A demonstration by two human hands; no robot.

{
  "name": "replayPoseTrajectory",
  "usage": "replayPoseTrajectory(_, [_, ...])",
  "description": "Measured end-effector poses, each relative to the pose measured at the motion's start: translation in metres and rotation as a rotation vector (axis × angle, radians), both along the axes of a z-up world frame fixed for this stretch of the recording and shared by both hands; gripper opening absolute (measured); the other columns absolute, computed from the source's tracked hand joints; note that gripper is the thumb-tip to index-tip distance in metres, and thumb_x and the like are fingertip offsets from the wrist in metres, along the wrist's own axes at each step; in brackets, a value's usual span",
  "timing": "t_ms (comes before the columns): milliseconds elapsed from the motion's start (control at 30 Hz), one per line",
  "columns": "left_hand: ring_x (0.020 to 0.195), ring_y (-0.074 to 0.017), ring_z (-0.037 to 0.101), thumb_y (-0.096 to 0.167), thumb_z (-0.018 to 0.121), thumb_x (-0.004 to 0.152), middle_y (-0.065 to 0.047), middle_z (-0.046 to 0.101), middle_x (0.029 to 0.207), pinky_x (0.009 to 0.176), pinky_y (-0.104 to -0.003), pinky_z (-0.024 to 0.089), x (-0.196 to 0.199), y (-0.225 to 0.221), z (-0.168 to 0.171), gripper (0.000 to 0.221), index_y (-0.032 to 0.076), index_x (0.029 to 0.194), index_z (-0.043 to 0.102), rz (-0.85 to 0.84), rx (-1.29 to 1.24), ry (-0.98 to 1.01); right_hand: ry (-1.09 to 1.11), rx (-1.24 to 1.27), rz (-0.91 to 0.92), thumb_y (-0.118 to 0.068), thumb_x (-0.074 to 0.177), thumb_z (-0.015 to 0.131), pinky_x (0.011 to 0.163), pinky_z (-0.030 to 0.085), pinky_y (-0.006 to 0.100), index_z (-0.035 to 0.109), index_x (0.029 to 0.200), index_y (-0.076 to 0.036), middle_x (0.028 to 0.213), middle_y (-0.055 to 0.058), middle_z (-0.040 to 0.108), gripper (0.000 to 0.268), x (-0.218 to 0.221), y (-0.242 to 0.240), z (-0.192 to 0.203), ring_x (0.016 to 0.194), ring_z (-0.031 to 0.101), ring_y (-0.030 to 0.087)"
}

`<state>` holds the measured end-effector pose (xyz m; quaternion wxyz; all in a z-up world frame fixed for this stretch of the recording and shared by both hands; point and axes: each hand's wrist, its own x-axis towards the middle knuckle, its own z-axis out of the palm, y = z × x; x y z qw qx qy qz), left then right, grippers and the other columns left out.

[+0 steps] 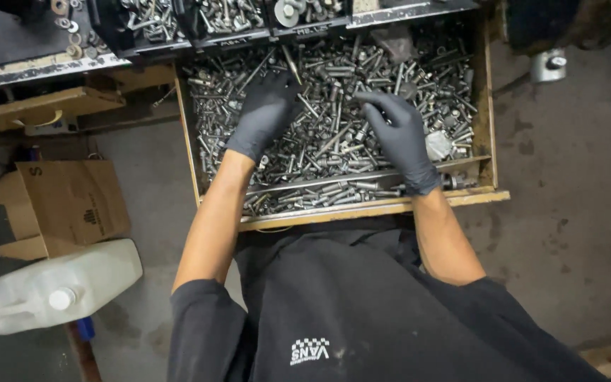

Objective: Sorting various metal bolts from a large drawer into organized bins on a shelf.

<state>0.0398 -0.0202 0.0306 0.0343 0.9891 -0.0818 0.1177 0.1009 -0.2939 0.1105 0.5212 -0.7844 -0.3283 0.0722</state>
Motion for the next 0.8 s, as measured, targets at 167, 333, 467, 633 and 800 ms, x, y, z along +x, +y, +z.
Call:
replayPoseTrajectory(167, [0.091,-0.0324,0.063,0.022,0.072,0.087,-0.006,0.068,0.103,0.066,-0.044,0.054,0.015,-0.016,-0.038,0.011,0.022,0.097,0.075,-0.089,0.055,-0.178,0.022,-0.044,-0.013,-0.009,0.105,0.060,0.107,0.053,0.042,0.072,0.127,-0.012,0.126,0.009,0.074,0.025,-0.001,-0.005,-0.006,0.120,0.068,0.026])
replayPoseTrajectory(333, [0.077,-0.0271,0.065,0.025,0.076,0.078,-0.005,0.068,0.092,0.065,-0.041,0.048,0.025,-0.035,-0.055,0.004,0.021,0.078,0.078,0.133,0.167,-0.138,-0.031,0.033,-0.053,-0.001,0.102,0.067,0.091,0.055,0.049,0.078,0.116,-0.013,0.101,0.015,0.075,0.021,-0.010,-0.003,-0.001,0.102,0.071,0.039])
replayPoseTrajectory(467, [0.076,-0.0290,0.063,0.022,0.078,0.074,-0.008,0.066,0.087,0.064,-0.042,0.049,0.024,-0.041,-0.056,0.007,0.015,0.075,0.079,0.211,0.186,-0.191,-0.024,0.049,-0.067,-0.001,0.102,0.068,0.090,0.055,0.050,0.078,0.116,-0.012,0.098,0.016,0.075,0.020,-0.015,0.000,0.001,0.100,0.071,0.039])
replayPoseTrajectory(633, [0.078,-0.0295,0.064,0.022,0.079,0.073,-0.007,0.063,0.084,0.063,-0.043,0.052,0.006,-0.046,-0.030,0.013,0.013,0.080,0.075,0.246,0.066,-0.210,-0.059,0.053,-0.065,-0.001,0.102,0.068,0.088,0.055,0.050,0.078,0.117,-0.012,0.099,0.015,0.075,0.021,-0.023,-0.001,0.005,0.098,0.070,0.040])
replayPoseTrajectory(800, [0.086,-0.0310,0.070,0.034,0.070,0.094,-0.005,0.066,0.089,0.077,-0.046,0.054,-0.026,-0.037,-0.039,0.012,0.022,0.096,0.072,0.225,-0.182,-0.016,-0.062,0.067,-0.062,-0.002,0.102,0.069,0.086,0.056,0.048,0.078,0.119,-0.015,0.095,0.013,0.075,0.023,-0.030,0.001,0.011,0.095,0.071,0.037])
